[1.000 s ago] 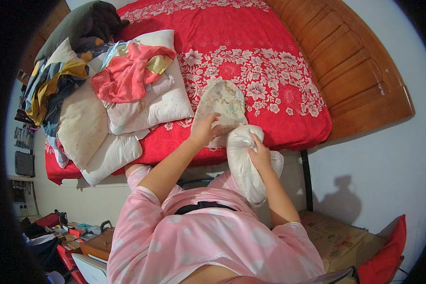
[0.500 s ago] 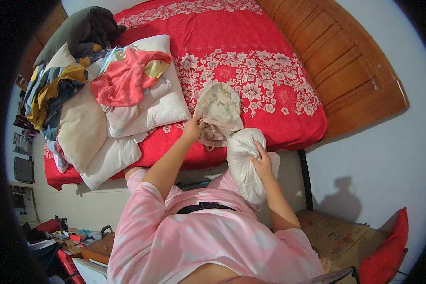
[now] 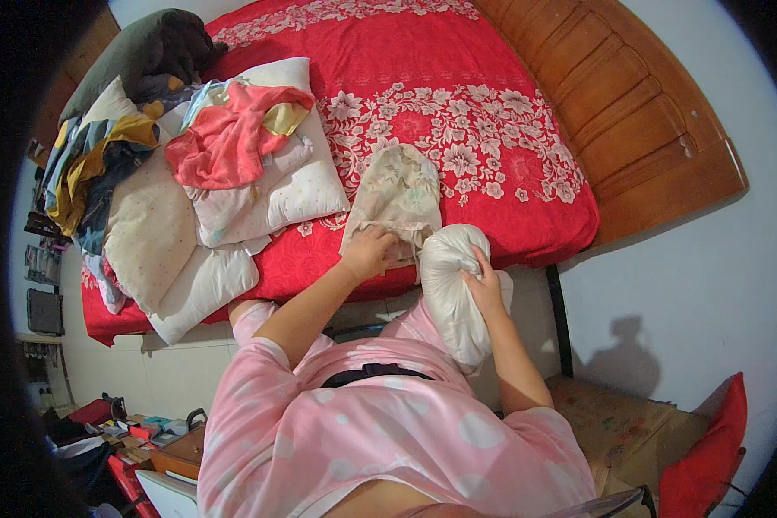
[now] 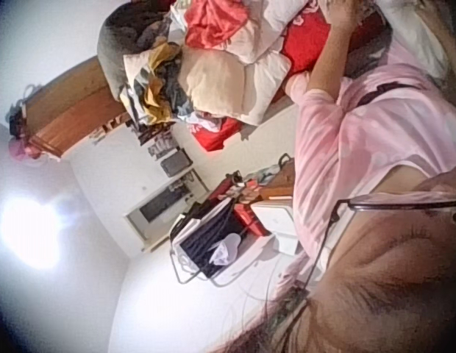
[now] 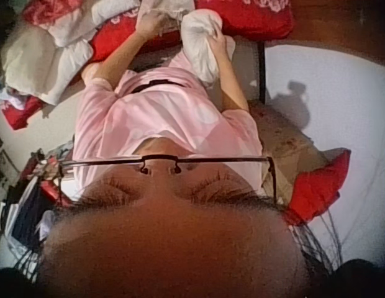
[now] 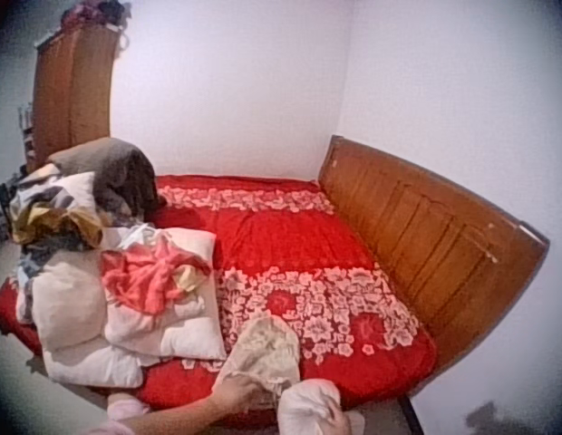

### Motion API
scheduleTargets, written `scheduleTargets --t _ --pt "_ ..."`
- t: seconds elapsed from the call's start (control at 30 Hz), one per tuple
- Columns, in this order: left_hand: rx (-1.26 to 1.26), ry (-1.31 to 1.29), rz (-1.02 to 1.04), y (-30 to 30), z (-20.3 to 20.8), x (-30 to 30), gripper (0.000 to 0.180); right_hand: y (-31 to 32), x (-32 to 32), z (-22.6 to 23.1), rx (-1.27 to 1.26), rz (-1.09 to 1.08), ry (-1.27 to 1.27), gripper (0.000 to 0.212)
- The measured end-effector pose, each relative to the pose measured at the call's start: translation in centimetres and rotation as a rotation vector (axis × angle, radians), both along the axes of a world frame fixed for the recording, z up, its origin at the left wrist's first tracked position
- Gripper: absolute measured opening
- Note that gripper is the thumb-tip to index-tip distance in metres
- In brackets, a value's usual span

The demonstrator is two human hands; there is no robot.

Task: The person folds a light-colored patterned garment and then folds a pink shirt on a bed.

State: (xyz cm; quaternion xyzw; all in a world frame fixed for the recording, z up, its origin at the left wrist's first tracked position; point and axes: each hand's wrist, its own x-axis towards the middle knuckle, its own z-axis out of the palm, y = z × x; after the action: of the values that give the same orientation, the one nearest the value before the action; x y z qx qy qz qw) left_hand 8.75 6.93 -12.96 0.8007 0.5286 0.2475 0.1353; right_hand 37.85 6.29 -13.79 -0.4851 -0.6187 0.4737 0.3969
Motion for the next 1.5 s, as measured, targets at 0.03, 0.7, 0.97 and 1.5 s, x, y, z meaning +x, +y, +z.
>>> scheduleTargets --t 0.03,0.7,0.97,1.5 --pt "0.122 0.095 0.057 -0.4 -0.7 0.5 0.024 0.1 0.0 -0.1 0.001 -0.001 -0.001 0.057" --pt "0.062 0.163 0.026 4.1 0.7 2.6 0.059 0.6 -0.2 -0.4 0.073 -0.028 -0.033 0.056" --pt "-0.406 -0.147 0.177 8.0 -0.7 1.3 0.028 0.9 -1.0 -0.7 0.038 -0.035 -0.098 0.057" --pt "-0.721 -1.715 0.407 2.2 7.3 -11.4 0.035 1.5 -4.0 4.6 0.05 0.113 -0.778 0.062"
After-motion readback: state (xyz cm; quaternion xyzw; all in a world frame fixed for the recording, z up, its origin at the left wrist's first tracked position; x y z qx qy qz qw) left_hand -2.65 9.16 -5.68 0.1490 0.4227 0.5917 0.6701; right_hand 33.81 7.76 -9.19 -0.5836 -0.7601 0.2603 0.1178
